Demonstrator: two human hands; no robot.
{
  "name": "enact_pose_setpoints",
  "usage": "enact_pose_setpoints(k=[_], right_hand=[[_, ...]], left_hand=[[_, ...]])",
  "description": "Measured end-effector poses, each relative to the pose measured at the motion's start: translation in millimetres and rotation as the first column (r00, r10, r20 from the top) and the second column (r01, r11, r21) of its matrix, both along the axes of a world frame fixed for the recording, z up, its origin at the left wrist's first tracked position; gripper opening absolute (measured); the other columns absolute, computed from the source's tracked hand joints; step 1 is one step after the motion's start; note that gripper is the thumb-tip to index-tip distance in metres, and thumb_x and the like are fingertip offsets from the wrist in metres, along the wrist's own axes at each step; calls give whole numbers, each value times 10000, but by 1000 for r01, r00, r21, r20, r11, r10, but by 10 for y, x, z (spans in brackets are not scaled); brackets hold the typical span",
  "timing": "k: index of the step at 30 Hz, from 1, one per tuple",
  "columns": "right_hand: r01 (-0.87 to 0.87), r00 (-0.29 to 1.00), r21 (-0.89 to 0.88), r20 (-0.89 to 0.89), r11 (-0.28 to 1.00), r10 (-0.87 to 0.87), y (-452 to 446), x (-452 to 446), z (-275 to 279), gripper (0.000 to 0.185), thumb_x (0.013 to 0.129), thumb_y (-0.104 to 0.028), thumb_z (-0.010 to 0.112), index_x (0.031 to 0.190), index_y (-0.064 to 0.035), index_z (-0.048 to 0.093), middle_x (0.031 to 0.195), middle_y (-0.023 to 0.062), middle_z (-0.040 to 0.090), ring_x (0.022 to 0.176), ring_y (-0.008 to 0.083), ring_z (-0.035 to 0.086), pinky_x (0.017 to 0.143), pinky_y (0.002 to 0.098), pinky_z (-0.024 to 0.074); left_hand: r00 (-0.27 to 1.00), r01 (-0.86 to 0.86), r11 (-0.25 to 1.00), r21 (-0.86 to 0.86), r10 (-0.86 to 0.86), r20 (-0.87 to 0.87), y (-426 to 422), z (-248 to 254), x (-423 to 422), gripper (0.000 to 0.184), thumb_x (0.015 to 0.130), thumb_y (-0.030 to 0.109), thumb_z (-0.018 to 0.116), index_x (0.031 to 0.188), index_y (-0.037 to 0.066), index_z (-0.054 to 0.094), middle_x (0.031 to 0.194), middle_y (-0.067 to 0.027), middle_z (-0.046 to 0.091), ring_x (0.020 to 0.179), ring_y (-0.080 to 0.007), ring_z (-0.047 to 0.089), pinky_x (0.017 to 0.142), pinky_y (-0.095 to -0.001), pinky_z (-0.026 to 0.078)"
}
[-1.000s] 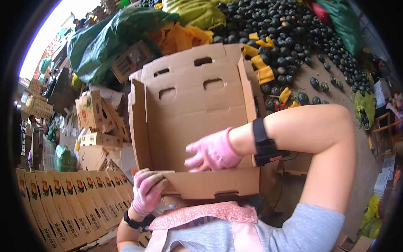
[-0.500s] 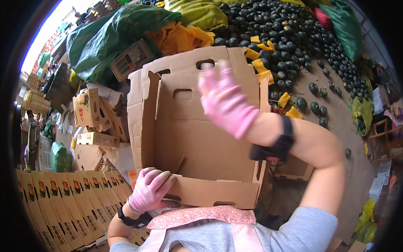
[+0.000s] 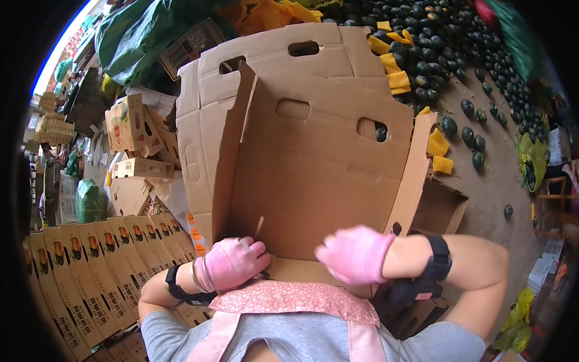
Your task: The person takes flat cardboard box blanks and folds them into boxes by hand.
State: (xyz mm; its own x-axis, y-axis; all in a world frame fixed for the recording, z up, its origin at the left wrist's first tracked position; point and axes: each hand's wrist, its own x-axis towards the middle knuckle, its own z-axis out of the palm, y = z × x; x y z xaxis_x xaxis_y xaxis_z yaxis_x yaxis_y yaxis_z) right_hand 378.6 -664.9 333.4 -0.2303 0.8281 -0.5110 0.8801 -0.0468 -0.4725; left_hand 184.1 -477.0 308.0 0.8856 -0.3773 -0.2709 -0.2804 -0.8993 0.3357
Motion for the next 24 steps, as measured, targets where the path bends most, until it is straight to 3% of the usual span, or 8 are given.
enact_pose_setpoints(k=[2,5,9,14,17,19,21,24], right_hand=[[-28,994,365,107,930,-12,327,-39,82,222,801,-214,593,955,-53,598,882,104,627,816,271,628,692,419,517],[-245,970,830,205,501,134,825,-143,-55,214,823,-249,559,943,-92,640,879,53,622,813,217,603,661,360,472],[-497,866,418,287,760,409,1037,-423,-446,196,769,-235,571,668,-101,673,713,43,648,741,229,625,618,379,435],[-415,899,320,287,852,330,976,-331,-465,199,792,-234,572,749,-65,668,746,81,659,741,246,638,572,372,469],[-113,993,587,101,801,67,795,-277,-442,231,800,-260,583,862,-51,657,835,96,652,776,265,637,600,372,503],[-165,969,460,240,873,57,823,-407,-454,228,795,-267,592,878,-68,667,835,83,662,762,282,651,600,394,526],[-350,931,194,178,916,318,912,-476,-519,183,787,-240,586,773,-95,698,725,70,679,698,264,676,539,391,511],[-455,887,344,261,822,382,910,-387,-520,167,754,-214,597,687,-108,706,644,70,672,635,260,677,501,398,499]], left_hand=[[1000,-11,1000,10,11,1,-32,20,14,174,745,249,621,823,94,608,781,-65,546,701,-221,615,542,-345,529],[995,-82,991,102,77,59,-101,18,-58,177,731,270,633,794,106,611,785,-58,564,687,-219,624,524,-349,527],[974,-121,992,39,111,197,-109,-10,-123,73,732,215,615,769,154,630,746,-32,551,616,-189,593,466,-327,492],[961,-40,991,130,2,277,-109,7,-123,252,750,218,597,997,218,648,768,-6,530,660,-164,563,493,-305,480],[964,7,975,222,-66,258,-103,-46,-120,301,761,238,594,1054,251,660,734,-9,498,643,-169,551,498,-308,465],[950,-2,976,220,-67,306,-126,-65,-112,280,753,239,598,1022,257,670,726,-6,492,628,-168,540,492,-312,459],[947,-14,977,212,-55,315,-132,-76,-139,256,750,240,600,993,259,677,719,-3,487,622,-170,534,491,-314,457],[925,-70,977,202,-13,380,-152,-98,-139,208,741,242,609,938,269,670,707,1,464,591,-163,514,453,-309,431]])
